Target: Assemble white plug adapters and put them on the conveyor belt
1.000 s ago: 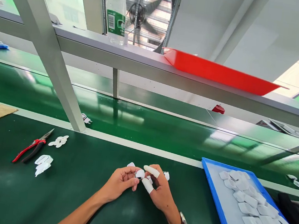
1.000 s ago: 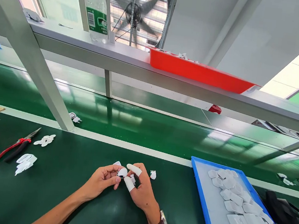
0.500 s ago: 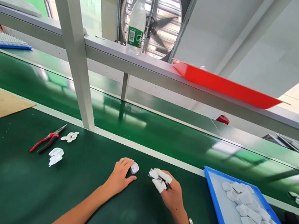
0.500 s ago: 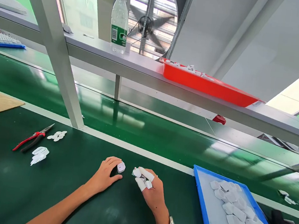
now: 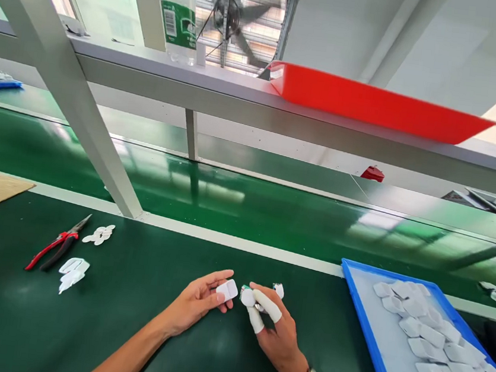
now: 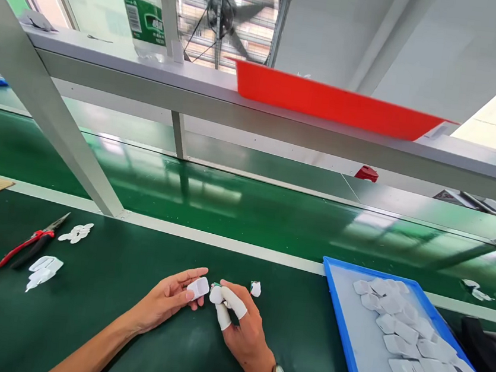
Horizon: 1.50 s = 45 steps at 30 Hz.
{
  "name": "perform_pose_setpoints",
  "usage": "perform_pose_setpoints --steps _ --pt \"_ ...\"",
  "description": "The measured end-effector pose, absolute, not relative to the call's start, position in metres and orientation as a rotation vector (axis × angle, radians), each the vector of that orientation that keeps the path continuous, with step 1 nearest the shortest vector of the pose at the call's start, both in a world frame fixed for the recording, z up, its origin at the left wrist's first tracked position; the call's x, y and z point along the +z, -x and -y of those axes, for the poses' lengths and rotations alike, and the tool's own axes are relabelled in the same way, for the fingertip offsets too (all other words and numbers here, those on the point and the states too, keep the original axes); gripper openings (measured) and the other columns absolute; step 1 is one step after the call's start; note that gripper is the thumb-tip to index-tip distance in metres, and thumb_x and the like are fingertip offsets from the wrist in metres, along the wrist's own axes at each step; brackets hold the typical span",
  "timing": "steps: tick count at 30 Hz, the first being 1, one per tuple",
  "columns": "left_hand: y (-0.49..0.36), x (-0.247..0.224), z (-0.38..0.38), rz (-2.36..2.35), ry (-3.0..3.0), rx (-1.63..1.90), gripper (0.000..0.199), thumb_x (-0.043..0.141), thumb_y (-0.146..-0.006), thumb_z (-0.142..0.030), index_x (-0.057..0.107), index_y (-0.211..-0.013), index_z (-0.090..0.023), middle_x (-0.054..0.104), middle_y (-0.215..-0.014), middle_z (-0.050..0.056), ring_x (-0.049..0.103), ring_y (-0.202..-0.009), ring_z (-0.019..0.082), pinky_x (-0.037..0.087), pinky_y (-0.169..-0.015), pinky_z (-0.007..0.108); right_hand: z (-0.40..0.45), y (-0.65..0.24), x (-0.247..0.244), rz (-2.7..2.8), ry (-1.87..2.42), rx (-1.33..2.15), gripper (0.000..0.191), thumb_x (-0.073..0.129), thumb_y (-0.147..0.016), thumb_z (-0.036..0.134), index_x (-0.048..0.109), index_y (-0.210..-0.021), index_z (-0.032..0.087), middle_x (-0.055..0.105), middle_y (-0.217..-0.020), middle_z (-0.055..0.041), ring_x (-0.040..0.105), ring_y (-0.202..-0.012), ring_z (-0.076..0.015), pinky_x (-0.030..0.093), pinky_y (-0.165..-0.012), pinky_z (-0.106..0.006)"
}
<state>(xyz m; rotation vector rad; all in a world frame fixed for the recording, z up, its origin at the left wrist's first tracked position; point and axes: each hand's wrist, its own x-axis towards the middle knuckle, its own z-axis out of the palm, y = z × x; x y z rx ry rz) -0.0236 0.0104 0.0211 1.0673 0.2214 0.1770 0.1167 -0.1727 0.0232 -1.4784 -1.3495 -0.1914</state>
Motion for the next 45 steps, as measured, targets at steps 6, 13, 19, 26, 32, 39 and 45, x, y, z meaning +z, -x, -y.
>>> perform_pose_setpoints --steps 6,13,19,26,32,39,45 --pt "0.024 0.029 -0.011 -0.255 -0.905 0.113 0.041 0.082 -0.082 -0.035 0.074 -0.117 -0.014 0.072 -0.093 0.009 0.064 -0.079 0.015 0.050 -0.075 0.027 0.169 -0.109 0.027 1.450 1.492 -0.299 0.057 0.060 -0.093 0.005 0.050 -0.145 0.027 0.072 -0.120 -0.0116 0.071 -0.106 -0.0229 0.064 -0.086 -0.040" --pt "0.025 0.029 -0.008 -0.254 -0.875 0.125 0.041 0.083 -0.082 -0.033 0.075 -0.117 -0.014 0.074 -0.094 0.009 0.065 -0.079 0.015 0.051 -0.079 0.029 0.168 -0.105 0.023 1.534 1.524 -0.396 0.050 0.060 -0.093 0.005 0.052 -0.141 0.017 0.072 -0.117 -0.0136 0.069 -0.108 -0.0230 0.062 -0.090 -0.041" --pt "0.025 0.030 -0.009 -0.260 -0.888 0.115 0.042 0.084 -0.081 -0.034 0.075 -0.117 -0.014 0.074 -0.093 0.008 0.066 -0.077 0.014 0.051 -0.078 0.028 0.169 -0.104 0.020 1.546 1.542 -0.406 0.050 0.059 -0.093 0.005 0.052 -0.142 0.018 0.071 -0.117 -0.0134 0.068 -0.108 -0.0232 0.061 -0.090 -0.042" --pt "0.026 0.032 -0.008 -0.252 -0.902 0.096 0.042 0.086 -0.079 -0.035 0.076 -0.115 -0.015 0.076 -0.092 0.007 0.066 -0.076 0.014 0.052 -0.077 0.027 0.169 -0.105 0.020 1.583 1.523 -0.393 0.047 0.059 -0.094 0.007 0.052 -0.140 0.017 0.072 -0.116 -0.0126 0.068 -0.107 -0.0224 0.061 -0.090 -0.040" --pt "0.025 0.034 -0.006 -0.251 -0.898 0.104 0.042 0.086 -0.078 -0.035 0.077 -0.114 -0.015 0.076 -0.091 0.007 0.067 -0.075 0.013 0.052 -0.075 0.026 0.170 -0.105 0.022 1.576 1.550 -0.405 0.046 0.059 -0.092 0.005 0.055 -0.136 0.016 0.072 -0.115 -0.0128 0.067 -0.107 -0.0233 0.060 -0.091 -0.041" --pt "0.025 0.033 -0.003 -0.256 -0.884 0.101 0.042 0.088 -0.076 -0.033 0.077 -0.112 -0.013 0.076 -0.086 0.007 0.068 -0.073 0.014 0.053 -0.074 0.026 0.167 -0.099 0.022 1.553 1.546 -0.389 0.047 0.058 -0.092 0.004 0.054 -0.137 0.015 0.066 -0.120 -0.0160 0.064 -0.110 -0.0247 0.060 -0.090 -0.042" --pt "0.023 0.028 0.005 -0.292 -0.888 0.108 0.042 0.088 -0.076 -0.036 0.076 -0.109 -0.011 0.076 -0.085 0.009 0.068 -0.070 0.014 0.054 -0.072 0.026 0.162 -0.097 0.020 1.595 1.539 -0.283 0.045 0.050 -0.093 0.003 0.056 -0.135 0.016 0.064 -0.121 -0.0166 0.061 -0.111 -0.0263 0.059 -0.089 -0.046"
